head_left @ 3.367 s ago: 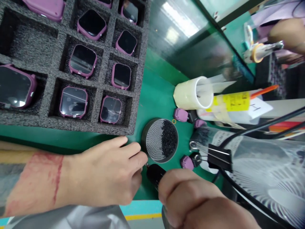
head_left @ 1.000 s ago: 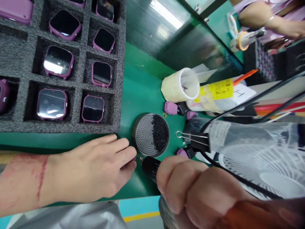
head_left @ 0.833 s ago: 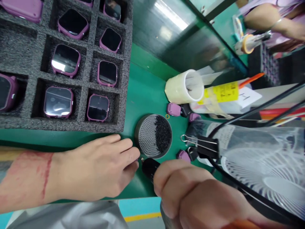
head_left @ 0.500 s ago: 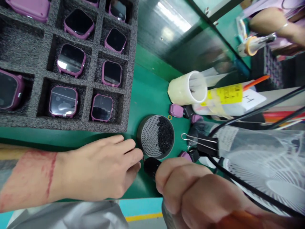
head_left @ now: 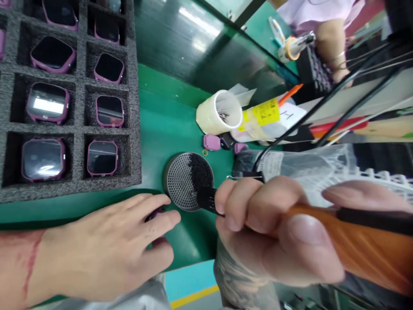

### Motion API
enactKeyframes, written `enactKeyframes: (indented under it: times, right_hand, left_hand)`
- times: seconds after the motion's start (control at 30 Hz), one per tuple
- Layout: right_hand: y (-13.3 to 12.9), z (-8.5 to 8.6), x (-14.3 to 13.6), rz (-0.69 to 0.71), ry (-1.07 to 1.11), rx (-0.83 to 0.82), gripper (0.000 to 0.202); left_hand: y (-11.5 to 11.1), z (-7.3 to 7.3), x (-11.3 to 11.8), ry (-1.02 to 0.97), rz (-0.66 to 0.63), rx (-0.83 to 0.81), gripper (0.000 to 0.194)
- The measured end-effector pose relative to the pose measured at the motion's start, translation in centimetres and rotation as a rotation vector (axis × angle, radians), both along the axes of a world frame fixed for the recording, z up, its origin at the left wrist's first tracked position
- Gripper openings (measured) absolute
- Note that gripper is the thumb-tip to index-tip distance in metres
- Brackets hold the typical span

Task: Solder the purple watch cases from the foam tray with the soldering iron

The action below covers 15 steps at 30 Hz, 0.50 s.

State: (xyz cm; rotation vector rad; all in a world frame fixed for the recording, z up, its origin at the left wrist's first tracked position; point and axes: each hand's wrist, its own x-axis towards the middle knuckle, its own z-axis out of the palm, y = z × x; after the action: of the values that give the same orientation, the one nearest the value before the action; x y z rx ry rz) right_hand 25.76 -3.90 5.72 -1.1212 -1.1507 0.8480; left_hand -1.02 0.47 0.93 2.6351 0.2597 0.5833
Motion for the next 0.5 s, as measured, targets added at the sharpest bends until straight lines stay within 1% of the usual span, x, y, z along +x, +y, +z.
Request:
enactKeyframes:
  times: [0.1,0.2,0.27,0.33,0.4,0.5]
  right_hand:
    - [0.1,-0.6,-0.6,-0.043,0.006,-0.036,0.046]
    - [0.1,-1.1,-1.0,-0.05,0.023,-0.027,0.05]
    - [0.3,-1.3,-1.2,-0.052,0.036,-0.013,0.051]
    - [0.7,-1.6,-1.4,-0.051,0.049,0.009,0.047]
    - [1.2,-1.7,-1.7,-0.04,0.065,0.039,0.035]
    - [1.1,-1.2,-1.6,-0.042,0.099,0.112,0.021]
  left_hand:
    - [-0.1,0.0,0.1,0.021,0.061,0.026,0.021]
    - [0.0,-0.1,0.3,0.08,0.063,0.044,0.029]
    - [0.1,-0.2,0.4,0.088,0.051,0.052,0.028]
    - [0.1,-0.2,0.4,0.075,0.063,0.053,0.028]
    - [0.0,-0.2,0.4,0.074,0.079,0.043,0.025]
    - [-0.1,-0.4,0.4,0.07,0.089,0.019,0.018]
